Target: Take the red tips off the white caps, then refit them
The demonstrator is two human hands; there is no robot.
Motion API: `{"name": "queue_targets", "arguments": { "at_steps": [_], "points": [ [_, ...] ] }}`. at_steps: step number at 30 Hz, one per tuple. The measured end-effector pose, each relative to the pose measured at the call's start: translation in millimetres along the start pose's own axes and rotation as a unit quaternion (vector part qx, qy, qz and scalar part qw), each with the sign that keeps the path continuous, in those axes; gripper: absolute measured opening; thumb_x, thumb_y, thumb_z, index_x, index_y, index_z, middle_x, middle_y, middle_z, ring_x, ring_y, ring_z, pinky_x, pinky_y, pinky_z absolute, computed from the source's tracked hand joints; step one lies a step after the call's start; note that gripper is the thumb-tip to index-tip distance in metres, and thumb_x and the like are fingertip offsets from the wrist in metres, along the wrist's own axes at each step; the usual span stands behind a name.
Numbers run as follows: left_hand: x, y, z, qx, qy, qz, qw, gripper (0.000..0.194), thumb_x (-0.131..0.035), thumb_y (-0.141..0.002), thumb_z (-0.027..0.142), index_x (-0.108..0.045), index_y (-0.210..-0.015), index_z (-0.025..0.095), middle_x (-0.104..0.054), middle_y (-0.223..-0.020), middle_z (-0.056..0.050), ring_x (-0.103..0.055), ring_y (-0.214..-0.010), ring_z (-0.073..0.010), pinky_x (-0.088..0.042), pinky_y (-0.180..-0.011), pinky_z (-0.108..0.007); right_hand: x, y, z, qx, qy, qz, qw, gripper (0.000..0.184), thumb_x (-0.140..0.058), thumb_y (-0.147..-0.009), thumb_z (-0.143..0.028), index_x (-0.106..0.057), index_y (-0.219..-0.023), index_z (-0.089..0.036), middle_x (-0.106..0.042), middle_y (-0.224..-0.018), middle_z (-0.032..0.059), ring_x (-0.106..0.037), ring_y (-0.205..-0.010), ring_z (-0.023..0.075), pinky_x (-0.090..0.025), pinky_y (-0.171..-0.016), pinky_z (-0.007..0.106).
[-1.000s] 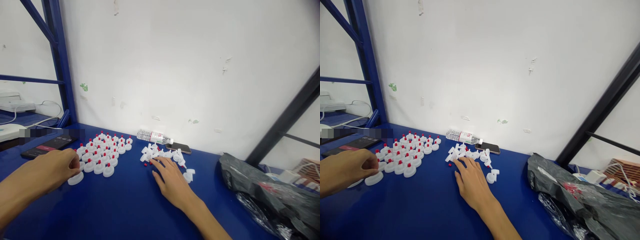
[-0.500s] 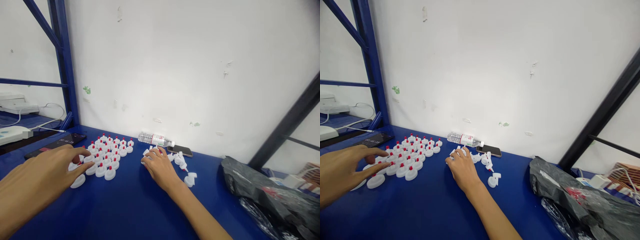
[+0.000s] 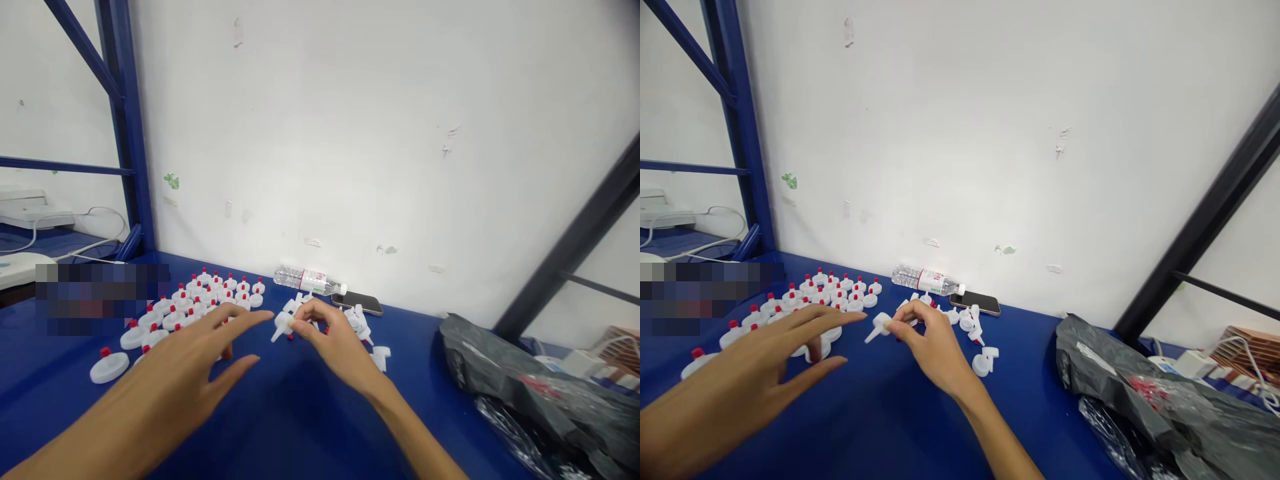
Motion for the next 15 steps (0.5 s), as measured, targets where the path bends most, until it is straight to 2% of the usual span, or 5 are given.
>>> {"name": "queue_targets", "arguments": {
  "at_steps": [4, 8, 10, 12, 15],
  "points": [
    [-19.1, -4, 9, -0.067, 0.029, -0.046, 0.996, 0.046, -0.056, -0.094, 0.038, -0.067, -0.138, 0.046, -0.071, -0.132, -0.001, -0.073, -0.1, -0.0248, -0.055, -0.089, -0.037, -20, 7, 3, -0.073, -0.175, -0.12, 0.974, 0.046, -0.074, -0.09, -0.066, -0.063, -0.093, -0.022, -0.064, -0.081, -0.0031, -0.06, -0.076, 0.0147, -0.046, -0.073, 0.027],
    [-16.8, -7, 11, -0.07, 0.034, -0.038, 0.996, 0.033, -0.06, -0.098, 0.05, -0.074, -0.126, 0.041, -0.078, -0.114, 0.001, -0.073, -0.099, -0.0247, -0.054, -0.089, -0.034, -23, 8, 5, -0.074, -0.197, -0.149, 0.966, 0.048, -0.066, -0.096, -0.068, -0.066, -0.096, -0.02, -0.07, -0.084, 0.0004, -0.068, -0.083, 0.0165, -0.052, -0.083, 0.029],
    [-19.8, -4, 8, -0.05, 0.001, -0.06, 0.997, 0.035, -0.063, -0.096, 0.052, -0.075, -0.125, 0.037, -0.08, -0.111, -0.001, -0.073, -0.094, -0.0257, -0.053, -0.085, -0.035, -16, 6, 9, -0.065, -0.108, -0.115, 0.985, 0.044, -0.055, -0.105, -0.061, -0.069, -0.096, -0.02, -0.073, -0.084, 0.0019, -0.07, -0.078, 0.0165, -0.053, -0.079, 0.029],
    [-28.5, 1, 4, -0.038, -0.035, -0.108, 0.993, 0.032, -0.063, -0.095, 0.046, -0.077, -0.121, 0.034, -0.08, -0.109, -0.002, -0.073, -0.092, -0.0259, -0.051, -0.082, -0.036, -4, 5, 15, -0.064, 0.076, -0.056, 0.993, 0.037, -0.051, -0.11, -0.047, -0.072, -0.096, -0.021, -0.076, -0.085, 0.0023, -0.07, -0.077, 0.0169, -0.051, -0.075, 0.029],
    [-44.9, 7, -1, -0.041, -0.051, -0.183, 0.981, 0.023, -0.063, -0.091, 0.035, -0.079, -0.107, 0.034, -0.08, -0.104, 0.0, -0.073, -0.094, -0.0239, -0.047, -0.082, -0.034, 7, 5, 24, -0.068, 0.338, -0.019, 0.939, 0.015, -0.061, -0.106, -0.025, -0.076, -0.102, -0.023, -0.079, -0.097, 0.0022, -0.072, -0.091, 0.021, -0.046, -0.077, 0.031]
  ]
}}
Point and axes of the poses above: each hand's wrist, its own y-axis away from the middle knuckle, its own x-axis out of the back of the hand, z = x × y, the point moved 5 cm from there along -y, towards the middle knuckle
